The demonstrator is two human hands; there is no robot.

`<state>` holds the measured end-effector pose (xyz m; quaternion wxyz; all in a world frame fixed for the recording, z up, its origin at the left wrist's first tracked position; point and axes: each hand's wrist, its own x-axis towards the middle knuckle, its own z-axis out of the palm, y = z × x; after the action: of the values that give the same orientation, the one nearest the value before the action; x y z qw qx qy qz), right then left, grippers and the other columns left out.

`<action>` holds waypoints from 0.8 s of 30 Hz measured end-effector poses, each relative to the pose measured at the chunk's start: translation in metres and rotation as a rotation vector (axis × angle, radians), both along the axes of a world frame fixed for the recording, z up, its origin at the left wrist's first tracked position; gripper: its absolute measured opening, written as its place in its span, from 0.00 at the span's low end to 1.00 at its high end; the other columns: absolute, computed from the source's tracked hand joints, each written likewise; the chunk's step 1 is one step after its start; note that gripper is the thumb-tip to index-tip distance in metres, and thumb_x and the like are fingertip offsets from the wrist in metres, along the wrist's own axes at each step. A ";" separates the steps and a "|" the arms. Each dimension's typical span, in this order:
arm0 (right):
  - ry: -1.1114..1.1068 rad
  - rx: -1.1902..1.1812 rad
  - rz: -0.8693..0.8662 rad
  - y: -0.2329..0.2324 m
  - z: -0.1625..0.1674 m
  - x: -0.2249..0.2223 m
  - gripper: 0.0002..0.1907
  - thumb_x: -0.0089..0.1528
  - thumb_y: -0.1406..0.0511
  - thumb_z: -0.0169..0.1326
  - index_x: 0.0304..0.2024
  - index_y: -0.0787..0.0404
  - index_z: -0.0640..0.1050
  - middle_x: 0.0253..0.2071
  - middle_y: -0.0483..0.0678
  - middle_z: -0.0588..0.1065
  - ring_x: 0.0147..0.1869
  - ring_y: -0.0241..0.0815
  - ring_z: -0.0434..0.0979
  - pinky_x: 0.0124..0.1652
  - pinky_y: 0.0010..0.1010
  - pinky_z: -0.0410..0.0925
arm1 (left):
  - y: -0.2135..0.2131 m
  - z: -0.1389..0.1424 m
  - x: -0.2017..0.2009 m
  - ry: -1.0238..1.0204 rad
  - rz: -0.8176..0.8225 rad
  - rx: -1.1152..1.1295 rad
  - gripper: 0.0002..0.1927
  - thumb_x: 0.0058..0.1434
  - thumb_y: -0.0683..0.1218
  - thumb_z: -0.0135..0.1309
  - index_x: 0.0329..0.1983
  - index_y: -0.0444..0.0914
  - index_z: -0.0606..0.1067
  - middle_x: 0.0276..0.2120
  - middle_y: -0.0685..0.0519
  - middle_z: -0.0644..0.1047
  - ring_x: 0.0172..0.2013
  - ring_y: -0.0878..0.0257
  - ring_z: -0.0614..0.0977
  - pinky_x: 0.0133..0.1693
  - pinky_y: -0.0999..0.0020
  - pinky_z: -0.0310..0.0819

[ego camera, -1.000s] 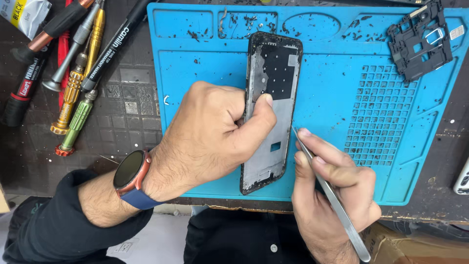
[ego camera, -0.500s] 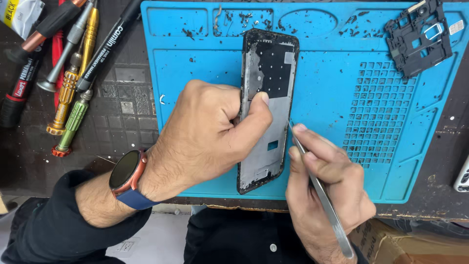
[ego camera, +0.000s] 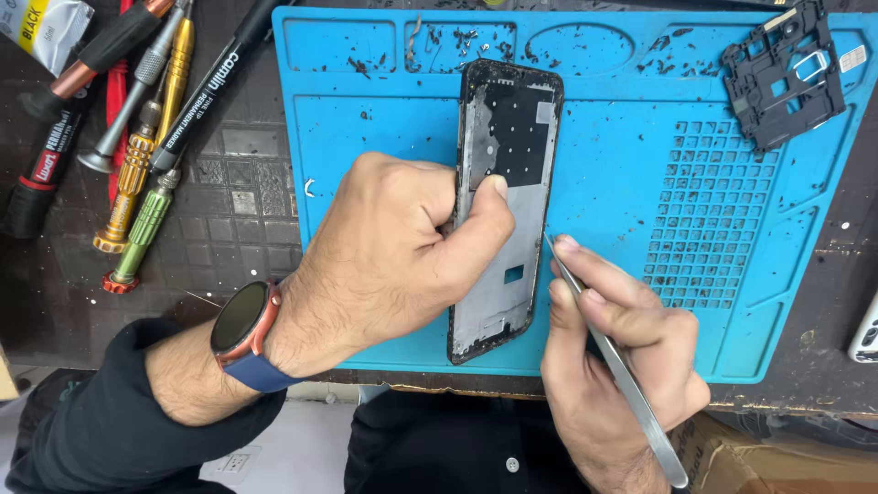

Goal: The person repairs a disassembled smartphone on a blue silicone mat, using a thin metal blade to scrape old adhesive residue off the phone's midframe. They rotate and reposition the housing repeatedly to scrape along its edges and around openings, working the residue off the frame surface.

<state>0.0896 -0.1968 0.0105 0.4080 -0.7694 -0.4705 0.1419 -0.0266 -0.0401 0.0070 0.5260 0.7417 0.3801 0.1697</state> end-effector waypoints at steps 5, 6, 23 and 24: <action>-0.111 -0.040 0.000 0.005 0.002 -0.002 0.18 0.67 0.77 0.61 0.40 0.67 0.62 0.50 0.65 0.81 0.52 0.48 0.86 0.46 0.28 0.79 | 0.001 -0.001 -0.001 -0.011 -0.007 -0.003 0.25 0.66 0.47 0.54 0.14 0.32 0.67 0.09 0.50 0.65 0.10 0.65 0.62 0.15 0.62 0.49; -0.126 -0.025 0.014 0.006 0.002 -0.001 0.17 0.66 0.77 0.61 0.40 0.67 0.63 0.49 0.66 0.80 0.53 0.50 0.86 0.48 0.30 0.79 | 0.000 -0.001 -0.001 -0.022 -0.011 -0.007 0.25 0.67 0.47 0.54 0.15 0.32 0.67 0.09 0.50 0.65 0.10 0.65 0.62 0.16 0.62 0.50; 0.092 0.054 -0.046 0.000 -0.006 0.000 0.17 0.67 0.76 0.58 0.40 0.66 0.60 0.49 0.65 0.79 0.54 0.47 0.84 0.52 0.31 0.81 | 0.000 0.001 0.000 -0.004 0.007 -0.051 0.25 0.66 0.47 0.54 0.14 0.33 0.68 0.07 0.52 0.64 0.10 0.67 0.62 0.14 0.63 0.49; 0.061 0.039 -0.039 0.000 -0.005 0.000 0.17 0.68 0.76 0.59 0.41 0.67 0.61 0.49 0.65 0.79 0.53 0.47 0.85 0.51 0.30 0.81 | 0.000 0.002 0.000 0.001 0.008 -0.058 0.25 0.66 0.47 0.54 0.14 0.33 0.68 0.07 0.52 0.64 0.10 0.67 0.61 0.14 0.63 0.49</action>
<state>0.0892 -0.1963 0.0055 0.4397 -0.7657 -0.4455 0.1481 -0.0269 -0.0400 0.0085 0.5465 0.7247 0.3878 0.1603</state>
